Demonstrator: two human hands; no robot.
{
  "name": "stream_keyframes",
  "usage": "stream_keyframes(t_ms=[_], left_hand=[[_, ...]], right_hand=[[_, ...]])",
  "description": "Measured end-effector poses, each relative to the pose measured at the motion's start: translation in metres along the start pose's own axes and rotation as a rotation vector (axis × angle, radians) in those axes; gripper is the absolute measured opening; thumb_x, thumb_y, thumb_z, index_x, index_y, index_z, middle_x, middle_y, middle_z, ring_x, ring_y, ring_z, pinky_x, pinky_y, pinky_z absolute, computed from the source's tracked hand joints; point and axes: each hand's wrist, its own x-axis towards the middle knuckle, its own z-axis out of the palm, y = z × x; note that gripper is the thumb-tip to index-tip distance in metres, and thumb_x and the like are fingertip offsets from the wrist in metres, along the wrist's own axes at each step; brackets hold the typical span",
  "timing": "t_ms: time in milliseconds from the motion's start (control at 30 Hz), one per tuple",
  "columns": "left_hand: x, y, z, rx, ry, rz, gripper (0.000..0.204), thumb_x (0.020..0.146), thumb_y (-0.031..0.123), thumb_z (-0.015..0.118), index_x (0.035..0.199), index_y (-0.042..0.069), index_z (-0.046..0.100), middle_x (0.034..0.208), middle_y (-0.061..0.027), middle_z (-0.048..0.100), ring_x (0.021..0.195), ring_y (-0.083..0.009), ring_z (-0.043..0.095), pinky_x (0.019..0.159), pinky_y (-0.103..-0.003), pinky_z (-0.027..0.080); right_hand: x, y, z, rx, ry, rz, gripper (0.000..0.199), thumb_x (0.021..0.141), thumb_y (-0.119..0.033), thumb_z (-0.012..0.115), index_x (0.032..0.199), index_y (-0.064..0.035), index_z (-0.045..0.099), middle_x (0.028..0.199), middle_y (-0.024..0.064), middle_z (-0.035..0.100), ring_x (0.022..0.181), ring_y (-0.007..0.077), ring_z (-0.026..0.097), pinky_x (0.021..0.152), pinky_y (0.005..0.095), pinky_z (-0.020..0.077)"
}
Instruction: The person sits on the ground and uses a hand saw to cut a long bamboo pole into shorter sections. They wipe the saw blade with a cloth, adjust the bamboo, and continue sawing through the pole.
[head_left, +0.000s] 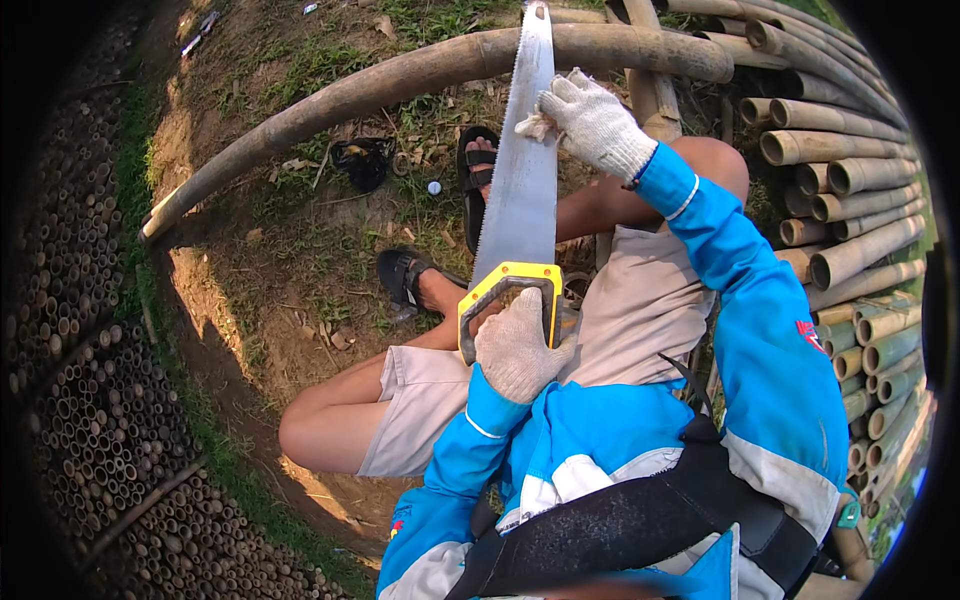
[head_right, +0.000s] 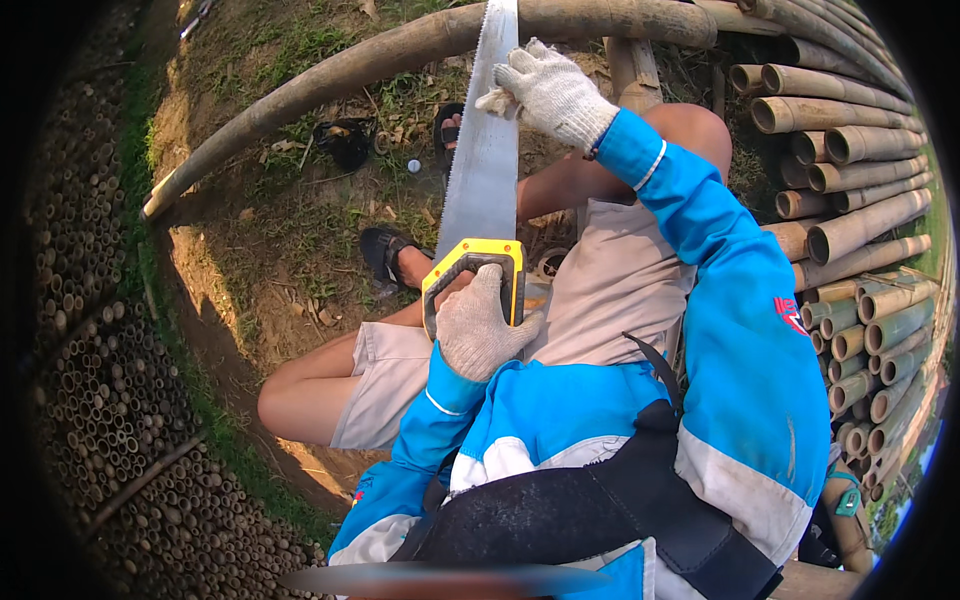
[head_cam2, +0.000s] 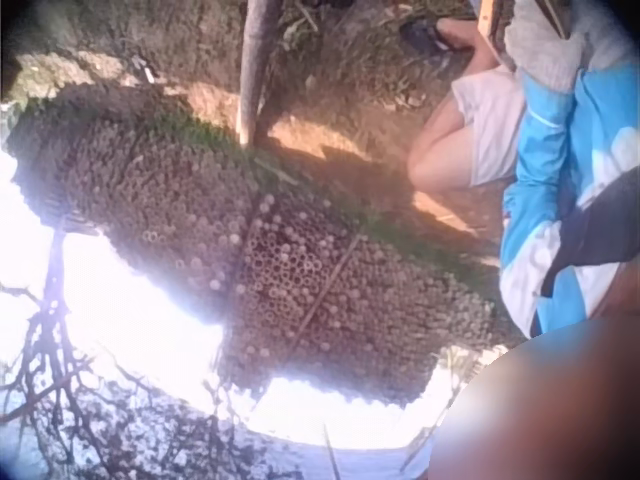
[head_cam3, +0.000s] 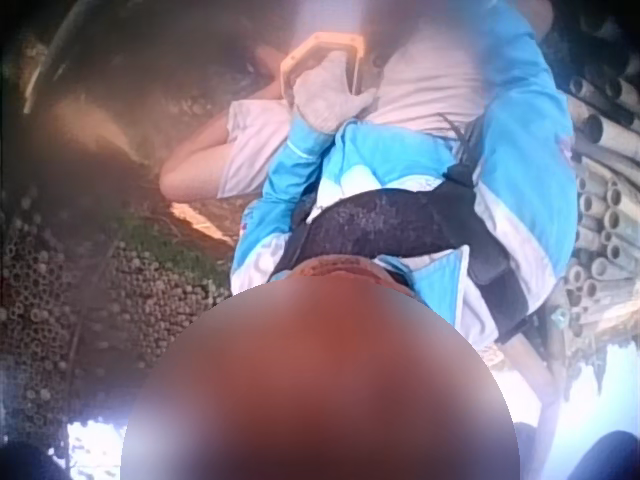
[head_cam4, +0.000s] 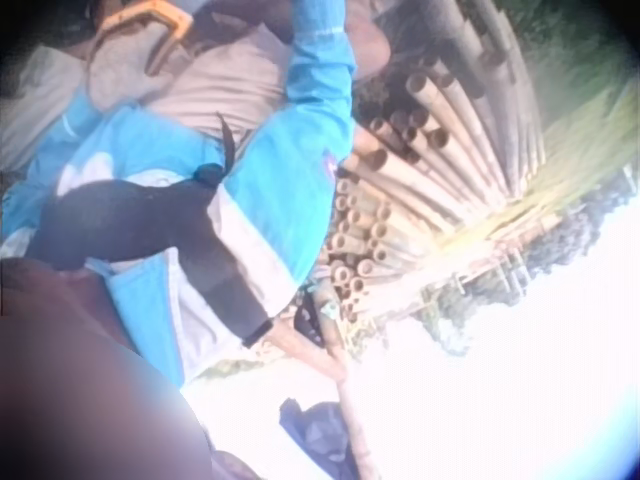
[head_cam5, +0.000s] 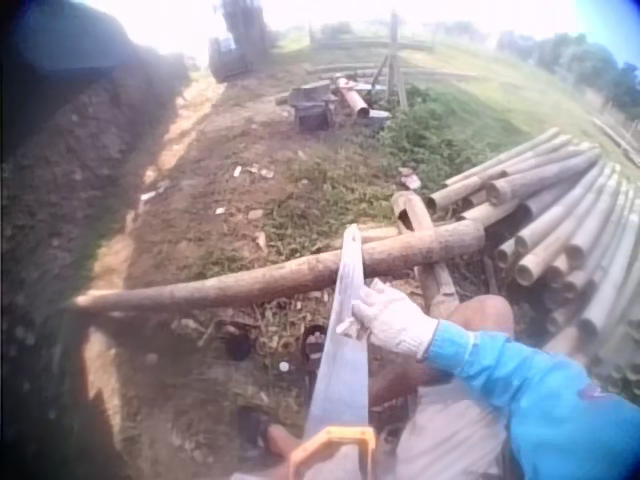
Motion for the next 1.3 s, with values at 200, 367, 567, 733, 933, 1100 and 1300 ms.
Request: stream_keyframes(t_ms=[200, 367, 567, 733, 933, 1100, 1300], left_hand=[[0.002, -0.003, 0.006, 0.01, -0.044, -0.053, 0.058, 0.073, 0.043, 0.09, 0.11, 0.005, 0.065, 0.086, -0.0169, 0.076, 0.081, -0.0368, 0.078, 0.076, -0.047, 0.061], [0.0, -0.003, 0.01, -0.032, -0.007, -0.05, 0.055, 0.075, 0.043, 0.089, 0.108, 0.005, 0.065, 0.083, -0.0163, 0.076, 0.077, -0.0363, 0.078, 0.071, -0.047, 0.062], [-0.004, 0.004, 0.003, 0.096, 0.016, -0.011, 0.053, 0.076, 0.043, 0.089, 0.105, 0.006, 0.065, 0.084, -0.0169, 0.074, 0.078, -0.0363, 0.077, 0.071, -0.049, 0.061], [-0.008, 0.027, -0.031, 0.139, -0.015, -0.001, 0.051, 0.075, 0.041, 0.089, 0.103, 0.006, 0.066, 0.084, -0.0168, 0.072, 0.077, -0.037, 0.075, 0.07, -0.049, 0.059], [-0.02, 0.062, -0.095, 0.162, 0.091, 0.08, 0.043, 0.078, 0.035, 0.087, 0.104, 0.007, 0.069, 0.087, -0.0154, 0.069, 0.074, -0.0369, 0.072, 0.069, -0.048, 0.058], [-0.015, 0.071, -0.117, 0.101, 0.035, 0.055, 0.038, 0.08, 0.033, 0.086, 0.103, 0.008, 0.069, 0.086, -0.0164, 0.069, 0.072, -0.0378, 0.071, 0.067, -0.049, 0.057], [-0.018, 0.065, -0.092, 0.166, 0.132, 0.115, 0.045, 0.079, 0.036, 0.086, 0.106, 0.006, 0.066, 0.089, -0.0141, 0.068, 0.075, -0.0363, 0.07, 0.068, -0.051, 0.054]], right_hand=[[-0.057, -0.082, -0.031, 0.287, -0.019, -0.234, 0.035, 0.078, -0.016, 0.072, 0.112, -0.0071, 0.068, 0.11, 0.013, 0.063, 0.111, 0.0359, 0.063, 0.098, 0.0473, 0.054], [-0.071, -0.106, -0.061, 0.352, -0.213, -0.302, 0.038, 0.081, -0.017, 0.074, 0.118, -0.0108, 0.071, 0.112, 0.0108, 0.065, 0.115, 0.0334, 0.063, 0.1, 0.0479, 0.0539], [-0.019, -0.067, -0.041, 0.242, -0.155, -0.073, 0.048, 0.075, -0.016, 0.082, 0.122, -0.012, 0.07, 0.115, 0.0097, 0.065, 0.117, 0.0345, 0.063, 0.099, 0.0468, 0.054], [-0.019, -0.121, -0.061, 0.557, -0.173, -0.338, 0.055, 0.073, -0.014, 0.083, 0.125, -0.0087, 0.067, 0.121, 0.0146, 0.065, 0.117, 0.0374, 0.063, 0.098, 0.0482, 0.0554], [-0.018, -0.109, -0.123, 0.69, -0.168, -0.273, 0.046, 0.075, -0.009, 0.08, 0.12, -0.0072, 0.067, 0.113, 0.0169, 0.063, 0.111, 0.043, 0.062, 0.092, 0.052, 0.0553], [-0.027, -0.08, -0.141, 0.625, 0.002, -0.216, 0.033, 0.086, -0.001, 0.075, 0.118, -0.0045, 0.069, 0.104, 0.0176, 0.065, 0.101, 0.0421, 0.064, 0.088, 0.049, 0.0534], [-0.035, -0.025, -0.106, 1.044, 0.125, 0.364, 0.02, 0.108, -0.012, 0.064, 0.127, -0.0072, 0.067, 0.11, 0.0072, 0.07, 0.103, 0.02, 0.068, 0.088, 0.0344, 0.055]])
